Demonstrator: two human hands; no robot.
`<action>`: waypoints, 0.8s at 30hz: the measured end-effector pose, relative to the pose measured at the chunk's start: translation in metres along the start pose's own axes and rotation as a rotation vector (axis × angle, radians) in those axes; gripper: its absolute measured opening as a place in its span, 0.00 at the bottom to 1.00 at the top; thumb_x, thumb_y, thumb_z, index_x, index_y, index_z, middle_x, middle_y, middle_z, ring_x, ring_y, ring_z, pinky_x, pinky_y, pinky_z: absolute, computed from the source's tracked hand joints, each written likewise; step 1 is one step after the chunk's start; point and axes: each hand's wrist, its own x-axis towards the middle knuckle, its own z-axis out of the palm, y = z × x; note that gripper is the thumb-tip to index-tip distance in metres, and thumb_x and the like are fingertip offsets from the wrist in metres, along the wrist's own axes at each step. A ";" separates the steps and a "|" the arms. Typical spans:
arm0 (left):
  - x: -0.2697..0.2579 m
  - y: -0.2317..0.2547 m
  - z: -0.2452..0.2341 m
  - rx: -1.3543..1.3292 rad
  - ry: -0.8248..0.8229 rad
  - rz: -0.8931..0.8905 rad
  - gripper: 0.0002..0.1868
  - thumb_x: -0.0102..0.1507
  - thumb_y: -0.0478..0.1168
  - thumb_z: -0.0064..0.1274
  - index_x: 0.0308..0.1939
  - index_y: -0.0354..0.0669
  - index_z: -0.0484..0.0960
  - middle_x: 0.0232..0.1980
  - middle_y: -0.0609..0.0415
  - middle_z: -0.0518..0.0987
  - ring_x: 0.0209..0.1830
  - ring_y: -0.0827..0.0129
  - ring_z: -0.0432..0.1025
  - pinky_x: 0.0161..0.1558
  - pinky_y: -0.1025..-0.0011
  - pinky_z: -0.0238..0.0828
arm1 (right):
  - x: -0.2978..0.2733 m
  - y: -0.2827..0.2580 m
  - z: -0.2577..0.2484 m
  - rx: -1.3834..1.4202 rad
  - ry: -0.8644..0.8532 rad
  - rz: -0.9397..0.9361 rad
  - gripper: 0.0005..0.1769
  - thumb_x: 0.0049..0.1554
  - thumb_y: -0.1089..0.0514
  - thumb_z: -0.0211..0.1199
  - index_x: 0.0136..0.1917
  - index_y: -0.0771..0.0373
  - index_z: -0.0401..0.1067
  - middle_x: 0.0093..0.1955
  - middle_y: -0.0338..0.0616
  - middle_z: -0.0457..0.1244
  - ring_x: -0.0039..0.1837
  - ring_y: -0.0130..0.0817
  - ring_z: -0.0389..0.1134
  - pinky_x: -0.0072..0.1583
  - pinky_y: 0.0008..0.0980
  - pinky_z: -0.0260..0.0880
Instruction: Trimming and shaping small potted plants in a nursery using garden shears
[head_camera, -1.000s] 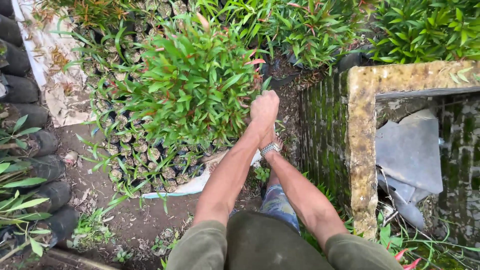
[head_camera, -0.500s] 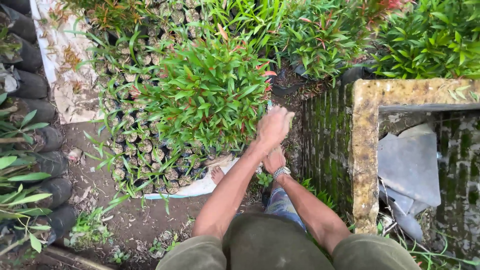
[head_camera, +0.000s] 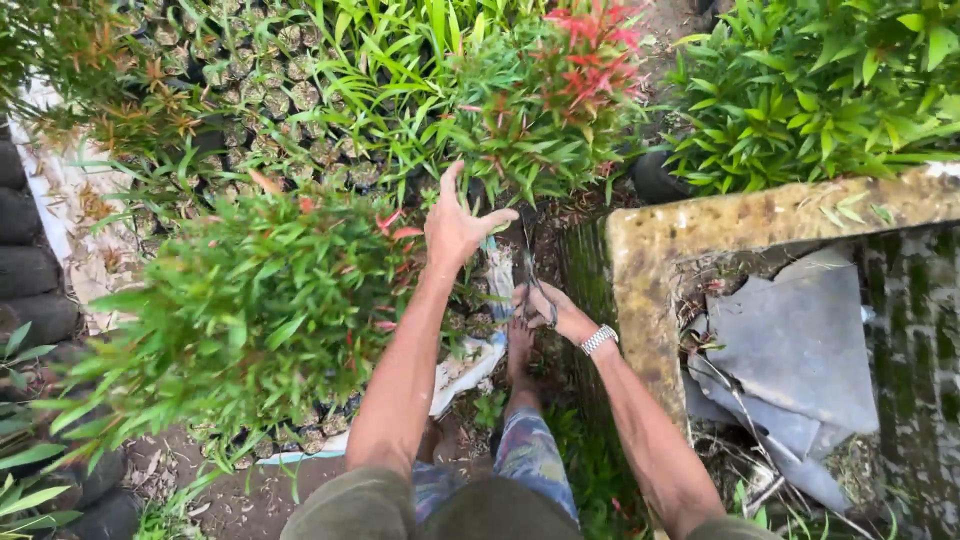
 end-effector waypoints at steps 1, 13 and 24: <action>0.011 0.005 0.004 0.062 0.025 0.016 0.62 0.47 0.63 0.77 0.77 0.51 0.58 0.49 0.45 0.76 0.41 0.54 0.74 0.48 0.59 0.69 | 0.007 -0.003 -0.009 0.004 -0.045 -0.007 0.34 0.66 0.33 0.49 0.65 0.64 0.69 0.59 0.49 0.67 0.59 0.36 0.71 0.51 0.31 0.79; 0.101 -0.029 0.063 0.185 0.414 0.585 0.18 0.67 0.49 0.61 0.57 0.49 0.77 0.47 0.51 0.85 0.42 0.60 0.83 0.39 0.67 0.81 | 0.079 -0.057 -0.034 -0.019 -0.248 -0.157 0.46 0.61 0.22 0.47 0.65 0.66 0.67 0.61 0.53 0.64 0.62 0.40 0.68 0.53 0.35 0.76; 0.060 -0.014 0.029 -0.029 0.382 0.650 0.01 0.70 0.33 0.54 0.43 0.41 0.79 0.39 0.48 0.85 0.40 0.62 0.82 0.42 0.68 0.81 | 0.164 -0.061 -0.026 -0.193 -0.288 -0.429 0.36 0.64 0.33 0.57 0.63 0.69 0.69 0.53 0.58 0.66 0.57 0.45 0.70 0.50 0.42 0.77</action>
